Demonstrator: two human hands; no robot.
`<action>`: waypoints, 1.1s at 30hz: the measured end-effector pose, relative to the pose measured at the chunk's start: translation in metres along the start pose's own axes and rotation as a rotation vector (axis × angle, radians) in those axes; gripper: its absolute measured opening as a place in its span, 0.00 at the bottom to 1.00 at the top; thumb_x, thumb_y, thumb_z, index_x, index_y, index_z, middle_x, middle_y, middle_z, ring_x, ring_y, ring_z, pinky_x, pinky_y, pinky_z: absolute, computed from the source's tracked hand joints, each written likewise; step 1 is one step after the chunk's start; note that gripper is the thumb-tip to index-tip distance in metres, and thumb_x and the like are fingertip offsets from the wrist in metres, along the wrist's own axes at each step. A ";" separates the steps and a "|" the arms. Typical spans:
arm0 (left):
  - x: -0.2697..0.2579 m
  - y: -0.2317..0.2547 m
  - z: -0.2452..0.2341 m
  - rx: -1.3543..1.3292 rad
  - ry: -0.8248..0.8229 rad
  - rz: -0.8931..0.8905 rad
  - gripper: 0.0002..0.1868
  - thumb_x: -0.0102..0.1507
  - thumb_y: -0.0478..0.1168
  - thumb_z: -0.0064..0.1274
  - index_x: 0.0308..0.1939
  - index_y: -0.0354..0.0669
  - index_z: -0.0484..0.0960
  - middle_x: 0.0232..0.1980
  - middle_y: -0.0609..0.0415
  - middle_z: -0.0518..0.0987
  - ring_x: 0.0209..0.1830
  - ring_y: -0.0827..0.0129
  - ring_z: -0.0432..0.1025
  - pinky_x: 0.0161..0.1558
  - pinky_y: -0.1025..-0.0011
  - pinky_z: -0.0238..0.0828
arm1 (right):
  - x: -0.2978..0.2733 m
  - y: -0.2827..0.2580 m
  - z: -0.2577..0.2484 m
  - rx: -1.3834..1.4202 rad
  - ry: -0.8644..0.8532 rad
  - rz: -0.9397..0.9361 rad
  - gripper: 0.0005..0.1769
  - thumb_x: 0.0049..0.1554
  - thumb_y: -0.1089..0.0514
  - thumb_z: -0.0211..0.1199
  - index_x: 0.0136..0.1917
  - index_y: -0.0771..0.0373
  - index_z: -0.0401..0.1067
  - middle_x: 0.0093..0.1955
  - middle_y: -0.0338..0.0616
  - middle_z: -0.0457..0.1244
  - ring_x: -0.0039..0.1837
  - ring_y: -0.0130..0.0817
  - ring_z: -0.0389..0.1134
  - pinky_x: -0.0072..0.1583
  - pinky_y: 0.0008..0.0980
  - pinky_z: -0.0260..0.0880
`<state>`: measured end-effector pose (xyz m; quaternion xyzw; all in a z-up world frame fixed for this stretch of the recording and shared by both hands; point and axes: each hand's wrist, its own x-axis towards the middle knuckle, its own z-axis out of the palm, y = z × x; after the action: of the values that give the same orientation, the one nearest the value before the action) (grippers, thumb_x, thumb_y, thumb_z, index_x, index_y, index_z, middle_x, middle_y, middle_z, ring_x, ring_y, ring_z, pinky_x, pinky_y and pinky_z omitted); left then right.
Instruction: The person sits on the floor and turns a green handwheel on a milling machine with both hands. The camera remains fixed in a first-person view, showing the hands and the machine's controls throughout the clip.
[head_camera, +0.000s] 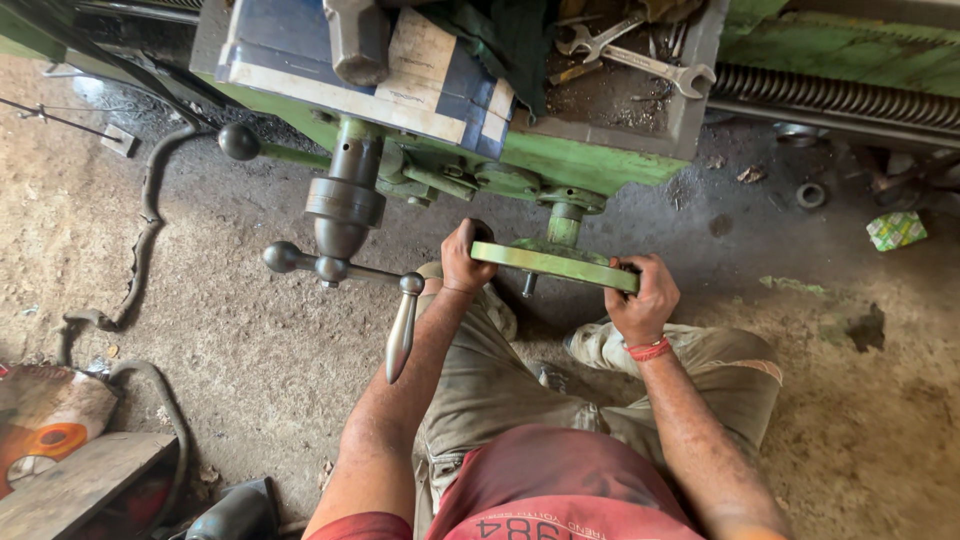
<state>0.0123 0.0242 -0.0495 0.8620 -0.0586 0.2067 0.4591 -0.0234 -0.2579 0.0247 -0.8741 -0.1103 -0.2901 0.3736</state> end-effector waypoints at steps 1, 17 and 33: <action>0.000 0.000 0.000 0.006 0.006 -0.003 0.12 0.52 0.33 0.58 0.36 0.42 0.72 0.33 0.47 0.78 0.34 0.46 0.76 0.37 0.59 0.73 | 0.000 -0.001 0.000 0.002 0.002 0.003 0.12 0.57 0.64 0.71 0.48 0.63 0.67 0.42 0.48 0.64 0.42 0.51 0.67 0.45 0.45 0.66; -0.002 0.004 -0.003 0.037 0.023 -0.058 0.13 0.50 0.34 0.58 0.36 0.43 0.73 0.33 0.47 0.78 0.35 0.45 0.76 0.38 0.58 0.73 | -0.004 -0.006 -0.002 -0.034 -0.015 0.018 0.13 0.55 0.62 0.70 0.49 0.62 0.68 0.42 0.48 0.64 0.44 0.53 0.67 0.47 0.46 0.66; -0.008 0.002 -0.002 0.073 0.042 -0.083 0.14 0.51 0.34 0.58 0.38 0.44 0.72 0.34 0.46 0.79 0.38 0.43 0.76 0.39 0.55 0.72 | 0.007 -0.023 -0.022 0.018 -0.175 0.000 0.17 0.51 0.56 0.72 0.49 0.62 0.69 0.45 0.49 0.66 0.47 0.53 0.70 0.48 0.44 0.69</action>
<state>0.0039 0.0244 -0.0506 0.8754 -0.0056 0.2076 0.4365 -0.0364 -0.2575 0.0544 -0.8928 -0.1450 -0.2116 0.3704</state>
